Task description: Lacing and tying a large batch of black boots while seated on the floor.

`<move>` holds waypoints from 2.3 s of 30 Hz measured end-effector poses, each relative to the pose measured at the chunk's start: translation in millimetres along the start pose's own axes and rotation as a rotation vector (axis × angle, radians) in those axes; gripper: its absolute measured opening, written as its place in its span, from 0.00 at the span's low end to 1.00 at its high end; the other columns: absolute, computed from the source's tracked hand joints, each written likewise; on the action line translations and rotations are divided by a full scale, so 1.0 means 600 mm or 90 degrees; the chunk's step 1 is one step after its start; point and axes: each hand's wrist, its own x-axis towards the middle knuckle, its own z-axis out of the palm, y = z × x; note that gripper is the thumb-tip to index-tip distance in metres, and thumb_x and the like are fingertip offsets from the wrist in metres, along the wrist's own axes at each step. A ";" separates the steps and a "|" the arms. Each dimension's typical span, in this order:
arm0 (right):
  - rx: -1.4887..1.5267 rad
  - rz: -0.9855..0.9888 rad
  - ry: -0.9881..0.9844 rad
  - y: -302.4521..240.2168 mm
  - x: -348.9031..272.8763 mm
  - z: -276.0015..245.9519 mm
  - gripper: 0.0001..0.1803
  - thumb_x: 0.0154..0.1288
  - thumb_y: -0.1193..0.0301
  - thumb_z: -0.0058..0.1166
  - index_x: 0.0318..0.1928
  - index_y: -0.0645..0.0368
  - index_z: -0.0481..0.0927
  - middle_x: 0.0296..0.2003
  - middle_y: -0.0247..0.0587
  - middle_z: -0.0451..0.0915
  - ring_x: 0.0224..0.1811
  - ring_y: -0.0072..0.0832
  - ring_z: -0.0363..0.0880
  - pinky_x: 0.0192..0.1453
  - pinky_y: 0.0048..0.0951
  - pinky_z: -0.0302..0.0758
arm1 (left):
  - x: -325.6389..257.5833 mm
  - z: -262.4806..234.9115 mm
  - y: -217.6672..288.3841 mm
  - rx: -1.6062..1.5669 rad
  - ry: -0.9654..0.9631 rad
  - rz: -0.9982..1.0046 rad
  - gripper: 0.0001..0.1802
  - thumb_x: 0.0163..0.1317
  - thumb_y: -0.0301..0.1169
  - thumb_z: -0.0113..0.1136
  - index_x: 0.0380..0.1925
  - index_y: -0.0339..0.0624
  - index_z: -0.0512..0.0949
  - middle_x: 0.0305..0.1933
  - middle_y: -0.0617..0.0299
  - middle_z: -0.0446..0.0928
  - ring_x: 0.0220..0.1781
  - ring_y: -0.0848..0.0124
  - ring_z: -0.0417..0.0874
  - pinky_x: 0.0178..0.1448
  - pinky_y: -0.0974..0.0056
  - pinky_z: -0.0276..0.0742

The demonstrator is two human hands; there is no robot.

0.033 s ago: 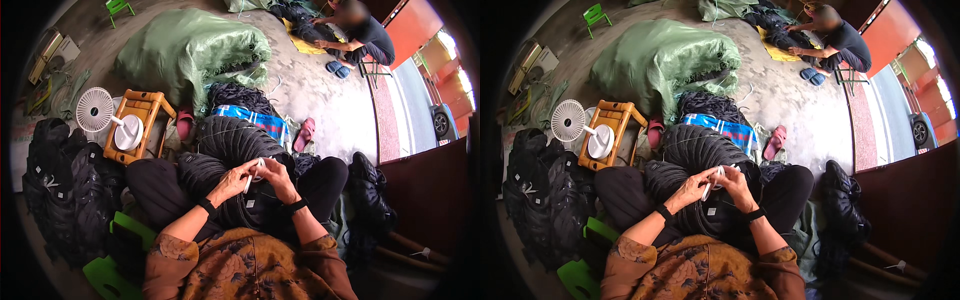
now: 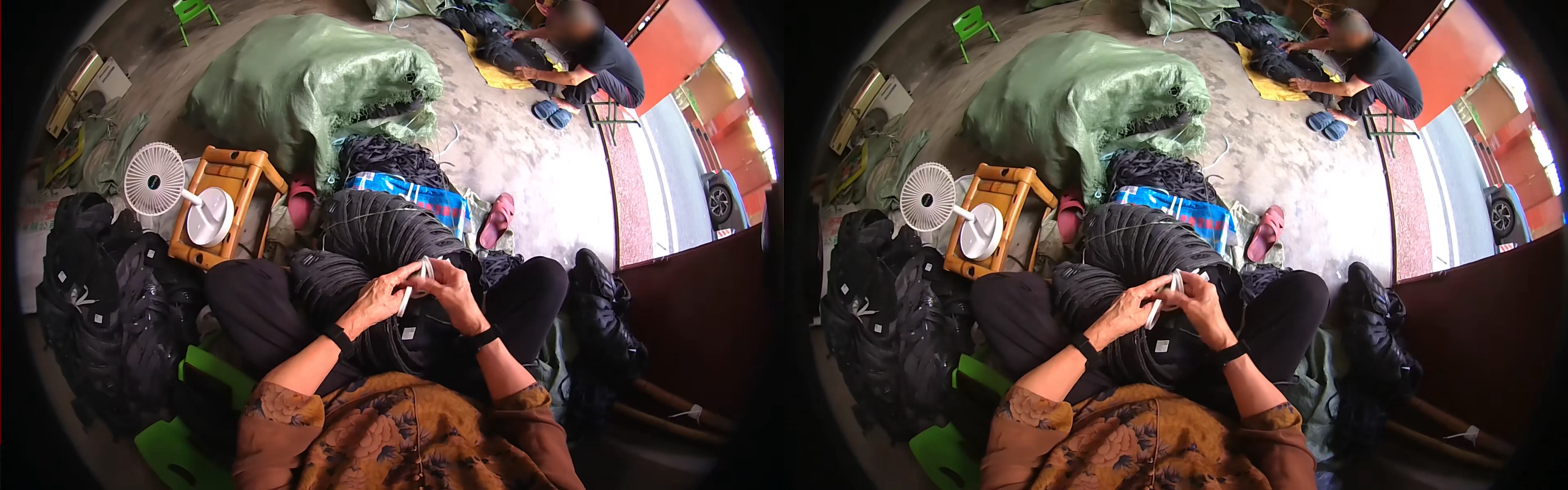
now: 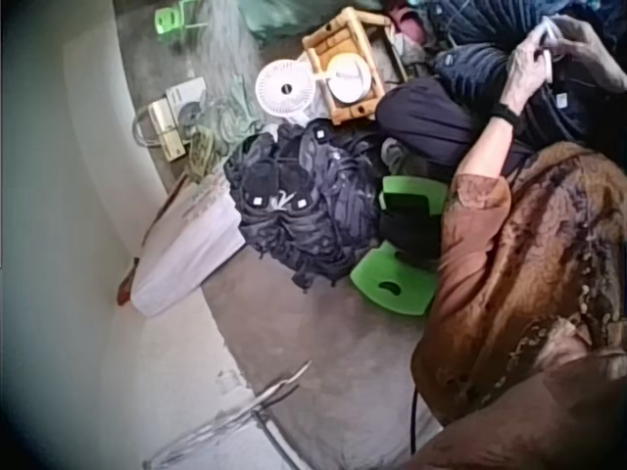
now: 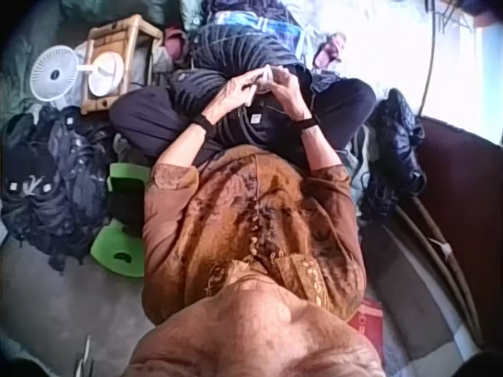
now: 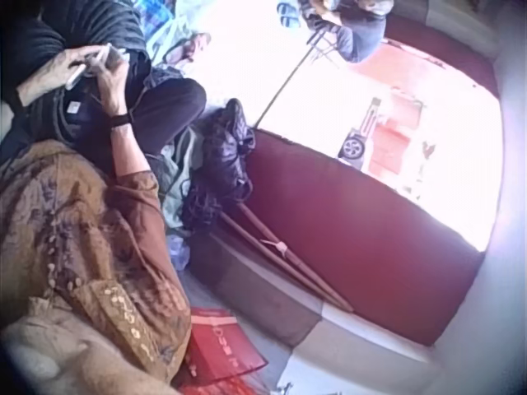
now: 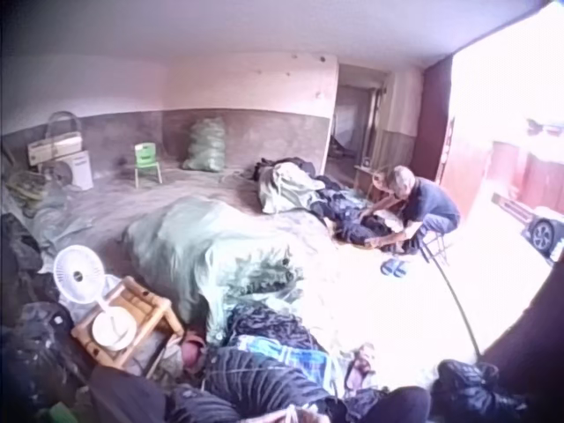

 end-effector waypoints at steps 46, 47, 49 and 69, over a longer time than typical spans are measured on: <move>-0.015 -0.298 0.167 -0.384 0.006 -0.121 0.16 0.73 0.67 0.49 0.50 0.69 0.75 0.37 0.45 0.82 0.40 0.31 0.83 0.52 0.31 0.80 | -0.006 -0.014 0.003 -0.019 -0.052 -0.006 0.15 0.69 0.31 0.48 0.51 0.37 0.75 0.45 0.53 0.82 0.50 0.65 0.83 0.55 0.66 0.75; 0.011 -0.312 0.148 -0.393 0.011 -0.127 0.16 0.73 0.67 0.49 0.50 0.69 0.75 0.38 0.45 0.82 0.40 0.31 0.83 0.53 0.31 0.80 | -0.008 -0.014 0.003 -0.018 -0.053 -0.007 0.15 0.69 0.31 0.48 0.51 0.37 0.75 0.45 0.53 0.82 0.50 0.65 0.83 0.55 0.66 0.75; 0.011 -0.295 0.153 -0.400 0.020 -0.130 0.16 0.73 0.67 0.48 0.50 0.70 0.74 0.39 0.46 0.82 0.42 0.32 0.83 0.54 0.31 0.79 | -0.007 -0.012 0.010 -0.034 -0.063 0.006 0.15 0.68 0.31 0.51 0.51 0.37 0.76 0.45 0.53 0.82 0.50 0.65 0.83 0.55 0.66 0.75; 0.065 -0.123 0.138 -0.310 0.097 -0.242 0.21 0.72 0.60 0.50 0.57 0.61 0.70 0.47 0.46 0.79 0.47 0.35 0.80 0.55 0.40 0.78 | 0.013 -0.007 0.033 -0.043 -0.058 -0.122 0.16 0.56 0.29 0.62 0.44 0.36 0.79 0.39 0.55 0.83 0.45 0.66 0.85 0.51 0.62 0.78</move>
